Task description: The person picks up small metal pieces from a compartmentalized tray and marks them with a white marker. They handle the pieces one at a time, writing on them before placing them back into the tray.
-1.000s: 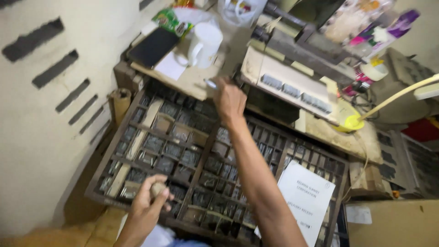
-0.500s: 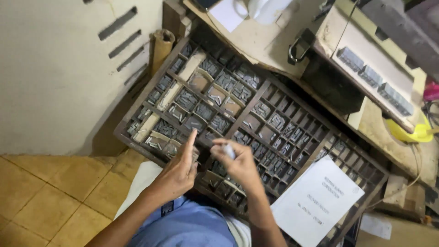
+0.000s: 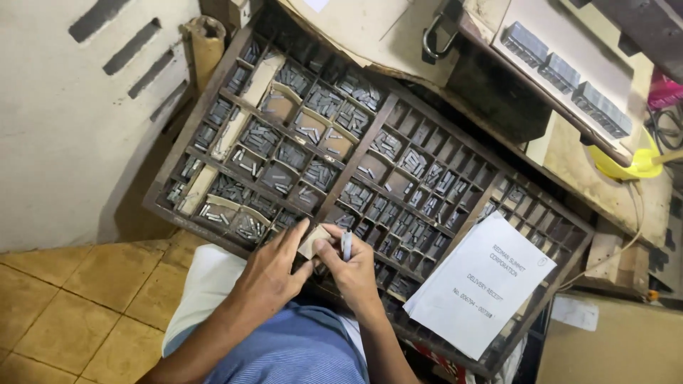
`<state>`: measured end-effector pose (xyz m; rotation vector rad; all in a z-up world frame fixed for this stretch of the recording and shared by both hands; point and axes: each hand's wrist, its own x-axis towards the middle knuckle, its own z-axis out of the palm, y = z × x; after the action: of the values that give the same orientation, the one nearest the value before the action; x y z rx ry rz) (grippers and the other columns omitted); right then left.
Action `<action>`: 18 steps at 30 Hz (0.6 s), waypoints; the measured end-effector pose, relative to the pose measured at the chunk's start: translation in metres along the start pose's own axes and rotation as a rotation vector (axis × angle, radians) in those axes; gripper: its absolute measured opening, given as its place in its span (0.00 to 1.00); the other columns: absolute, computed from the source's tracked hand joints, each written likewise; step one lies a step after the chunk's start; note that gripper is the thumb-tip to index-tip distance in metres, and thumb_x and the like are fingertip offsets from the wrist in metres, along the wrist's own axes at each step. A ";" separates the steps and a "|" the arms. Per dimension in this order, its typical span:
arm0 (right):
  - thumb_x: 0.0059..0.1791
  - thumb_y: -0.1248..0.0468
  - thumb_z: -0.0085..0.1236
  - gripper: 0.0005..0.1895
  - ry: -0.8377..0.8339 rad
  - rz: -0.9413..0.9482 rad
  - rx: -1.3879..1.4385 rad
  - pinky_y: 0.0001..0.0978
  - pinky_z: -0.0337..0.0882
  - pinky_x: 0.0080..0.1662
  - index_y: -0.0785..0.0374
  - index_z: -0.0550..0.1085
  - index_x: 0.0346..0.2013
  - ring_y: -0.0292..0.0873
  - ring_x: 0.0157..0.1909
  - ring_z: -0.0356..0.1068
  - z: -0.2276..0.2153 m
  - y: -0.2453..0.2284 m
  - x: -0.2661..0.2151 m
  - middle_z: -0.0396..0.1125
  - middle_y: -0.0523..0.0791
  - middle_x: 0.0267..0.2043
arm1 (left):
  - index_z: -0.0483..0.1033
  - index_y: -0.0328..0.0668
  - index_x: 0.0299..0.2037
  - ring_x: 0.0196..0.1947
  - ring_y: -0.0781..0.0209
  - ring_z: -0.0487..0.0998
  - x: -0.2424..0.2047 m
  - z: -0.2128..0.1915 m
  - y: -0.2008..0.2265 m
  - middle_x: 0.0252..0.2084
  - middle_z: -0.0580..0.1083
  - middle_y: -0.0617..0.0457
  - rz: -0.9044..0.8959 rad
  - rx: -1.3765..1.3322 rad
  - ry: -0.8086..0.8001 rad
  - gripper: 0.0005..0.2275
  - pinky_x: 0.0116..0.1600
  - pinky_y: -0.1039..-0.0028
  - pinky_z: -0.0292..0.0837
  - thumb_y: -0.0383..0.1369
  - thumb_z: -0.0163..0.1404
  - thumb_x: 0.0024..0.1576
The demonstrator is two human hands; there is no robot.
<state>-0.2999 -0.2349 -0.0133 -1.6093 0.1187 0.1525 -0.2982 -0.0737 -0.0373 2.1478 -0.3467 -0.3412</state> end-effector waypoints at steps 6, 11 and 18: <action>0.52 0.61 0.60 0.17 -0.016 -0.057 -0.079 0.24 0.69 0.38 0.63 0.77 0.54 0.31 0.33 0.66 0.006 0.002 -0.005 0.70 0.37 0.33 | 0.61 0.27 0.68 0.41 0.40 0.83 -0.005 0.014 -0.001 0.56 0.74 0.32 0.123 0.210 0.176 0.29 0.43 0.57 0.85 0.31 0.57 0.57; 0.50 0.71 0.47 0.25 0.034 -0.295 -0.573 0.37 0.72 0.57 0.63 0.68 0.64 0.49 0.54 0.75 0.007 0.010 -0.012 0.72 0.50 0.56 | 0.66 0.22 0.64 0.36 0.33 0.83 0.000 0.024 -0.005 0.54 0.76 0.30 0.171 0.257 0.255 0.24 0.39 0.51 0.83 0.24 0.47 0.55; 0.50 0.69 0.53 0.21 0.099 -0.081 -0.304 0.27 0.73 0.55 0.62 0.76 0.58 0.37 0.51 0.75 0.006 0.009 -0.012 0.76 0.45 0.55 | 0.64 0.25 0.66 0.39 0.35 0.83 0.001 0.033 -0.003 0.55 0.75 0.32 0.145 0.250 0.217 0.25 0.43 0.52 0.83 0.26 0.51 0.58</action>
<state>-0.3135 -0.2297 -0.0200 -1.9222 0.1109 0.0284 -0.3089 -0.0969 -0.0584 2.3605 -0.4348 0.0210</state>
